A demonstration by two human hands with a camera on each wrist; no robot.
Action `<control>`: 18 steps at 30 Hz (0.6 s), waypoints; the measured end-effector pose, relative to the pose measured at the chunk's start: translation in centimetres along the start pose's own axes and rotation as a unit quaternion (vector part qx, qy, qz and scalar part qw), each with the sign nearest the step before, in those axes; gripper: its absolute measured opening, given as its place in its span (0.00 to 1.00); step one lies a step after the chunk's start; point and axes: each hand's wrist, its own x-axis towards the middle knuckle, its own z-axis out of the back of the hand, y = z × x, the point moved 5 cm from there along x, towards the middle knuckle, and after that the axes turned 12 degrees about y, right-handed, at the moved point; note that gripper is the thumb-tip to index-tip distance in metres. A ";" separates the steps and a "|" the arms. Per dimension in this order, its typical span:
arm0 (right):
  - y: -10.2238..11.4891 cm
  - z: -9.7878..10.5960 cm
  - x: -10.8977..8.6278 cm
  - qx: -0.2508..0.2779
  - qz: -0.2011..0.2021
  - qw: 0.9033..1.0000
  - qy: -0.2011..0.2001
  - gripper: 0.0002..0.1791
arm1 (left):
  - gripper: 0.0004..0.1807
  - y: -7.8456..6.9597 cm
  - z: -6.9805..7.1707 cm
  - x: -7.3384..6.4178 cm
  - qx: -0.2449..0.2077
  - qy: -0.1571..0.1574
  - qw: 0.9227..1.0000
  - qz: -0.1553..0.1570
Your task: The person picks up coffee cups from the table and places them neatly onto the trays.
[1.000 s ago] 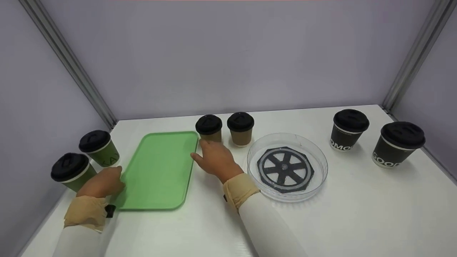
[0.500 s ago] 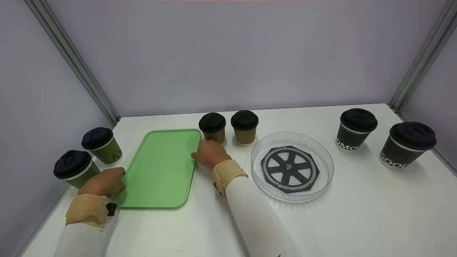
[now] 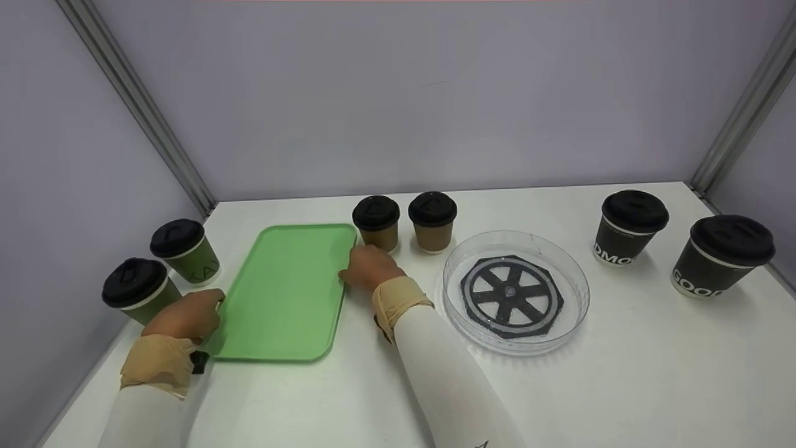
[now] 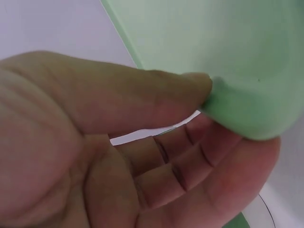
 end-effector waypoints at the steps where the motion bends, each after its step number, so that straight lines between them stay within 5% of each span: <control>1: 0.0 0.0 0.0 0.001 0.000 1.000 0.000 0.18 | 0.06 0.0 0.0 0.0 -0.001 0.002 1.000 0.000; 18: -0.3 0.0 0.2 0.013 0.009 1.000 -0.006 0.18 | 0.09 -0.2 0.2 -0.5 -0.004 0.014 1.000 -0.001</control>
